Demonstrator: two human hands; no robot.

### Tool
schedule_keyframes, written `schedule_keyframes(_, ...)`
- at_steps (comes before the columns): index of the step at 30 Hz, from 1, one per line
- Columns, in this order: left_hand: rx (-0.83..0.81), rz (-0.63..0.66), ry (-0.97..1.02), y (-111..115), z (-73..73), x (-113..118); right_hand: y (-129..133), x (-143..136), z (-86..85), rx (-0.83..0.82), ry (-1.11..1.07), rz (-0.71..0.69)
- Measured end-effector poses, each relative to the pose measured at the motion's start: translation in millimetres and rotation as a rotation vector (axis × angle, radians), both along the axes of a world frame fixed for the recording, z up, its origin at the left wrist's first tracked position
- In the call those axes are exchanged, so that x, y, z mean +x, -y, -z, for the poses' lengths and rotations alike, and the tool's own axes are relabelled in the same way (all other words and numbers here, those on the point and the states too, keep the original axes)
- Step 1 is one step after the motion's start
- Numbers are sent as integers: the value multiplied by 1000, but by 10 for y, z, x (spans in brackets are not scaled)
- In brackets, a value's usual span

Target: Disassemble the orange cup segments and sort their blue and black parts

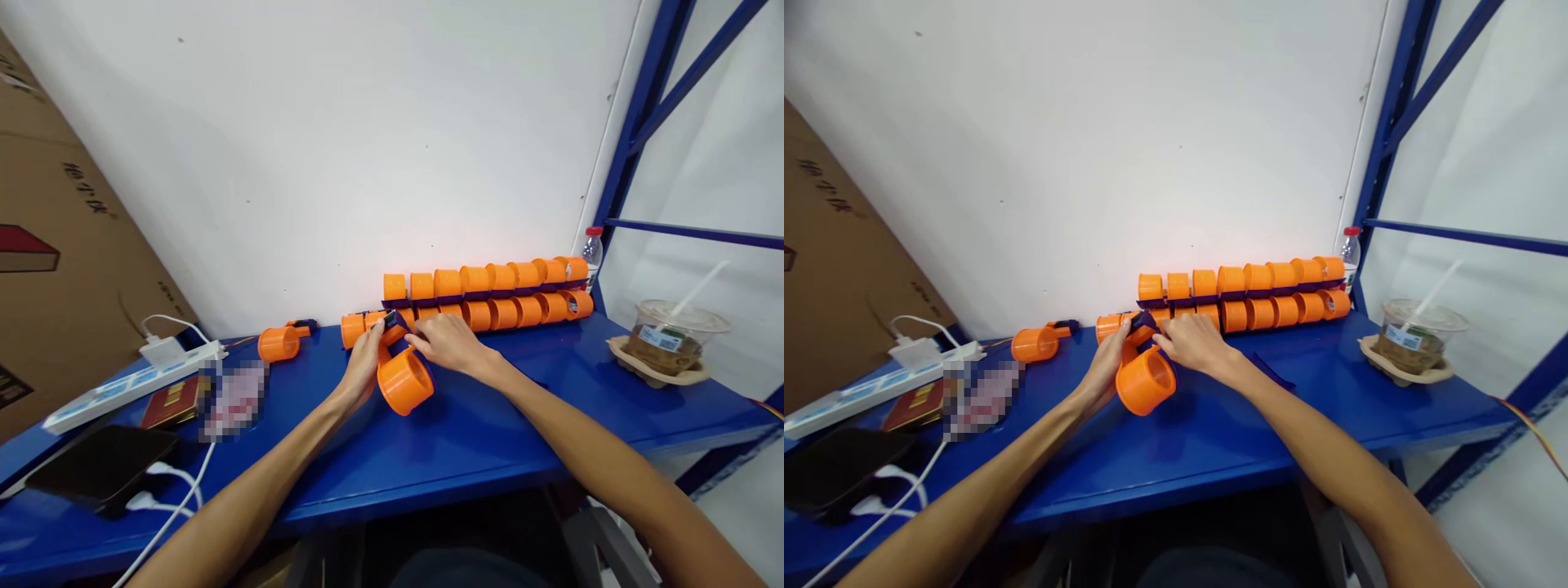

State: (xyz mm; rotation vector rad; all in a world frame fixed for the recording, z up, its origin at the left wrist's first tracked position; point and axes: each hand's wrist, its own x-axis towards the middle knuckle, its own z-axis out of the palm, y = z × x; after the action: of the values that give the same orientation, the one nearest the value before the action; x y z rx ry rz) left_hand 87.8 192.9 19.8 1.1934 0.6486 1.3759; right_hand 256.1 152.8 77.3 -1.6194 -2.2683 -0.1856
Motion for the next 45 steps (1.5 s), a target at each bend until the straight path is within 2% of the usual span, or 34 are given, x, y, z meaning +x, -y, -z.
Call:
schedule_keyframes(3,47,-26,-50,16,43,21,-25,3,73,-52,10,-2)
schedule_keyframes(6,-13,101,-75,35,51,11,-54,48,96,-80,-16,-26)
schedule_keyframes(8,-46,132,-124,35,48,-4,-79,84,106,-96,-37,-51)
schedule_keyframes(12,58,-17,-228,16,43,-14,-126,120,145,-93,-43,-106)
schedule_keyframes(19,76,-70,-115,66,7,31,-121,104,95,-94,-156,-173)
schedule_keyframes(23,55,-51,-63,87,12,32,-110,106,63,-120,-159,-141)
schedule_keyframes(26,47,-71,-52,99,6,22,-108,106,98,-61,-134,-115)
schedule_keyframes(29,28,-5,-68,142,-48,-4,-86,93,138,-39,-54,-131)
schedule_keyframes(32,-74,75,-36,209,-145,-56,-62,148,103,-69,43,-144)
schedule_keyframes(35,-163,29,11,261,-234,-97,-48,375,-34,-50,67,-69)
schedule_keyframes(38,-200,-30,66,293,-275,-79,-9,727,-198,-105,82,36)
schedule_keyframes(41,-267,-26,79,326,-283,-16,60,1017,-302,-211,129,199)
schedule_keyframes(45,-306,-6,53,354,-278,40,115,1145,-308,-448,169,390)
